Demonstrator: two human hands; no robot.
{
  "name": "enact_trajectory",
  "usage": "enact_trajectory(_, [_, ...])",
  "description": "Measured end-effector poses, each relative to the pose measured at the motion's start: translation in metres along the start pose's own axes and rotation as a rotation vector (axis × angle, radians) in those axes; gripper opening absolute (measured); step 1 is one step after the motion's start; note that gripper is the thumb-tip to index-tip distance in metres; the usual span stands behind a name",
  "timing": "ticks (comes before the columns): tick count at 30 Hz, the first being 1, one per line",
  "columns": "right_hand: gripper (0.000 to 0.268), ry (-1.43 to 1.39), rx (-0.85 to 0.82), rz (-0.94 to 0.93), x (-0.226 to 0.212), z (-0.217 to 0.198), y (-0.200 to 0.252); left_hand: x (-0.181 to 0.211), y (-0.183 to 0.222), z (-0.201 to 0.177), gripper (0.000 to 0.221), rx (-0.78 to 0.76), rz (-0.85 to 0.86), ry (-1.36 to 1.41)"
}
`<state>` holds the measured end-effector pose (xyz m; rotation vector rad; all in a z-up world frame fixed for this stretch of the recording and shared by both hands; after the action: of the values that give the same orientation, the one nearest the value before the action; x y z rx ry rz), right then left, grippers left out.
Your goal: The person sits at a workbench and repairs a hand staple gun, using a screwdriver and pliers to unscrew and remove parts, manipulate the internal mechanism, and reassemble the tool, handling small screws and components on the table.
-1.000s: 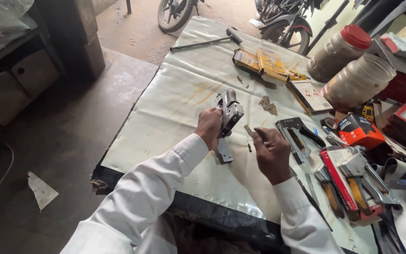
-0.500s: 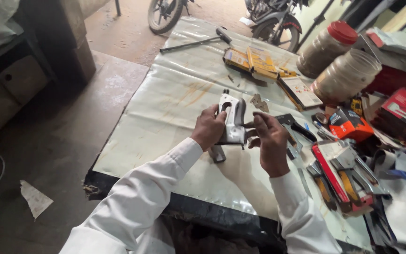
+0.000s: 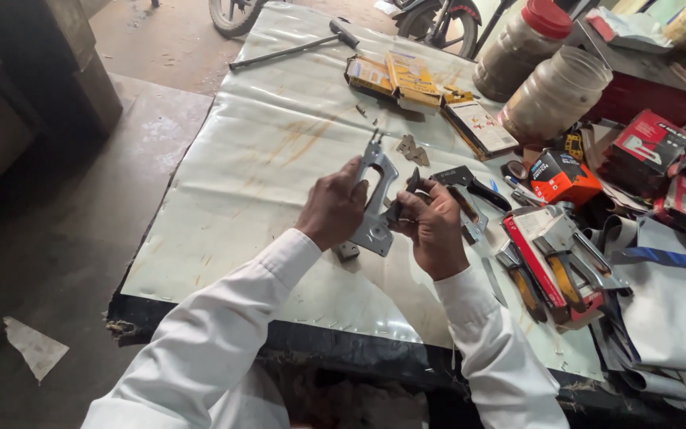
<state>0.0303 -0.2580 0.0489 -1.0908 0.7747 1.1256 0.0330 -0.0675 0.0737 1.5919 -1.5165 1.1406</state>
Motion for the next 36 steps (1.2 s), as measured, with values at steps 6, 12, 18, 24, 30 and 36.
enact_trajectory(6, [0.033, -0.004, 0.087, 0.002, -0.004, -0.014, -0.006, -0.013, -0.008, 0.002, 0.052, 0.045, -0.054, 0.053])
enact_trajectory(12, [0.036, -0.117, -0.119, 0.063, 0.022, -0.015, -0.012, -0.007, -0.002, 0.002, 0.05, -0.149, -0.21, 0.079])
enact_trajectory(18, [0.024, -0.111, 0.148, 0.024, 0.01, -0.041, -0.018, -0.083, -0.041, 0.036, 0.038, -0.234, -0.468, 0.426])
enact_trajectory(24, [0.027, -0.098, 0.213, -0.162, -0.032, -0.073, -0.024, -0.055, -0.048, -0.041, 0.038, 0.108, -0.233, 0.083])
enact_trajectory(30, [0.018, -0.122, 0.115, -0.093, -0.019, -0.068, -0.023, -0.065, -0.048, -0.05, 0.036, 0.231, -0.247, -0.219])
enact_trajectory(36, [0.019, -0.215, 0.195, -0.077, -0.016, -0.049, -0.006, 0.019, -0.005, -0.026, 0.037, 0.203, 0.111, -0.261])
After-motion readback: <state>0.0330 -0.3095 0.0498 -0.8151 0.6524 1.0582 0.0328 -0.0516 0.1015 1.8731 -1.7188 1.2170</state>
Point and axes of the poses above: each hand's wrist, its own y-axis away from the middle knuckle, its own z-axis out of the palm, x = y × z, the point moved 10 cm from there along -y, towards the middle knuckle, and after that the axes turned 15 degrees about -z, right-handed, at the moved point
